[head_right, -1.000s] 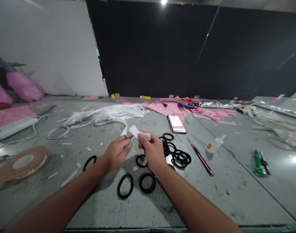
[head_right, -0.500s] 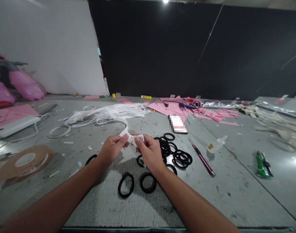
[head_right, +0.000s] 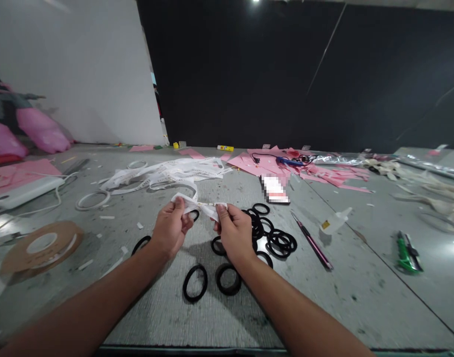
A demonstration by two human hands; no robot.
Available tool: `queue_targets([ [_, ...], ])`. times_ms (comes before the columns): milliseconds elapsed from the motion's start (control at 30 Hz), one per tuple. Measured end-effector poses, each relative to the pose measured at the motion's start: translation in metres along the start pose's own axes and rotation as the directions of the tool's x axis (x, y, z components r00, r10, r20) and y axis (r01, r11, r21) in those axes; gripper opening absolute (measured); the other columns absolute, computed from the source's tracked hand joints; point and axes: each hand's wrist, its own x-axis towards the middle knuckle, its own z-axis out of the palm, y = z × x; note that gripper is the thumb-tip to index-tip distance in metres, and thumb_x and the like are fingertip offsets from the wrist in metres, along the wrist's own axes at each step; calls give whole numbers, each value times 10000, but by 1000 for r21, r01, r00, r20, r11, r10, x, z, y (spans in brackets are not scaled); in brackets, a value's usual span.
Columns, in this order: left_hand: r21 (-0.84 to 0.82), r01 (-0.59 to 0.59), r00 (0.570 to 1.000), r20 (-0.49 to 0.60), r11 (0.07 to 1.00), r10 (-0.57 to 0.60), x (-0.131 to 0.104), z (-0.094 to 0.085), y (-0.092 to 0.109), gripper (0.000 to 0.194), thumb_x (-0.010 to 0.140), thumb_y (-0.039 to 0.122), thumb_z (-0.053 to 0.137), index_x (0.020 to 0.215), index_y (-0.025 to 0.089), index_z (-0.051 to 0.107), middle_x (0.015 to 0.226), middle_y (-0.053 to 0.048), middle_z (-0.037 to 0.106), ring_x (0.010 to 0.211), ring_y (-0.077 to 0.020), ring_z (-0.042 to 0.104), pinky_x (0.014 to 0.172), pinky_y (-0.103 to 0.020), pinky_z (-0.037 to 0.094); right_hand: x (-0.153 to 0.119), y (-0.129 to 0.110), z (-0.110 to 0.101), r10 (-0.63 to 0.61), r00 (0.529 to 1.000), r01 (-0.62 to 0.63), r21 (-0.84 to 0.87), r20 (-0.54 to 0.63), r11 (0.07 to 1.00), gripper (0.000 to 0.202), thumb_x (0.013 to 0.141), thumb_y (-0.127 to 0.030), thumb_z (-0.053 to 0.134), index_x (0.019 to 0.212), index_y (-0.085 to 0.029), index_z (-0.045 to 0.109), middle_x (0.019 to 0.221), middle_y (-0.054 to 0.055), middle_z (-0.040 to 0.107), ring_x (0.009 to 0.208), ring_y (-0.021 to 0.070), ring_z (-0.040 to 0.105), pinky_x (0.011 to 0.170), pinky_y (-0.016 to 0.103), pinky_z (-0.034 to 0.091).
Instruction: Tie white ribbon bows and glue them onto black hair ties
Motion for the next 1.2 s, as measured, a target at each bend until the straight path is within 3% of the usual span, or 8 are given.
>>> queue_targets([
  [200, 345, -29, 943, 322, 938, -89, 3, -14, 16, 443, 755, 549, 688, 628, 129, 623, 522, 19, 495, 472, -71, 390, 465, -213, 291, 7, 6, -2, 61, 998, -63, 212, 16, 975, 355, 879, -502, 600, 720, -186, 572, 577, -47, 474, 517, 83, 429, 488, 210, 339],
  [300, 495, -76, 863, 467, 865, -192, 1, -16, 30, 314, 690, 393, 766, 841, 119, 739, 672, -30, 627, 618, -119, 510, 583, -233, 383, 7, 7, -1, 127, 992, -126, 290, 17, 949, 331, 836, -515, 651, 799, -187, 624, 650, -37, 495, 549, 78, 430, 501, 201, 366],
  [433, 493, -113, 776, 586, 863, -233, -4, -13, 36, 504, 686, 356, 773, 1158, 198, 688, 914, -59, 695, 756, -164, 580, 663, -261, 425, 4, 6, 0, 129, 986, -155, 282, 106, 947, 322, 842, -513, 641, 891, -195, 656, 683, -23, 526, 574, 88, 448, 511, 209, 382],
  [533, 548, -177, 829, 531, 818, -177, -6, -11, 29, 326, 782, 492, 668, 855, 177, 709, 652, -14, 599, 588, -129, 493, 552, -246, 358, 3, 7, 1, 87, 983, -127, 263, 159, 956, 324, 840, -485, 650, 986, -196, 646, 648, -44, 489, 527, 79, 407, 475, 208, 336],
  [633, 540, -176, 878, 465, 823, -117, -7, -9, 18, 464, 824, 587, 578, 614, 174, 558, 522, 22, 458, 513, -109, 396, 504, -250, 306, 3, 7, 3, 66, 979, -116, 258, 195, 959, 370, 817, -455, 676, 1066, -191, 606, 634, -57, 500, 506, 77, 413, 470, 211, 333],
  [767, 244, -4, 909, 405, 970, -98, -9, -4, 8, 493, 756, 612, 661, 613, 186, 460, 507, 60, 385, 491, -88, 353, 503, -243, 333, 2, 3, 4, 46, 977, -87, 189, 210, 978, 453, 790, -411, 705, 1149, -186, 545, 654, -50, 571, 518, 100, 495, 495, 231, 396],
  [933, 88, 124, 962, 235, 988, -141, -7, -2, 6, 505, 669, 595, 760, 667, 183, 468, 526, 81, 357, 487, -67, 340, 488, -214, 335, -3, 0, 2, -46, 968, 42, 19, 248, 999, 420, 828, -372, 672, 1179, -178, 545, 605, -60, 564, 520, 119, 524, 523, 250, 410],
  [1200, 449, -4, 850, 472, 894, -233, -7, -12, 15, 360, 754, 512, 697, 717, 161, 626, 527, 33, 483, 507, -104, 426, 510, -243, 364, -1, 1, 5, 33, 961, -67, 116, 273, 991, 380, 808, -463, 686, 1066, -184, 701, 927, 57, 697, 822, 179, 626, 726, 292, 491],
])
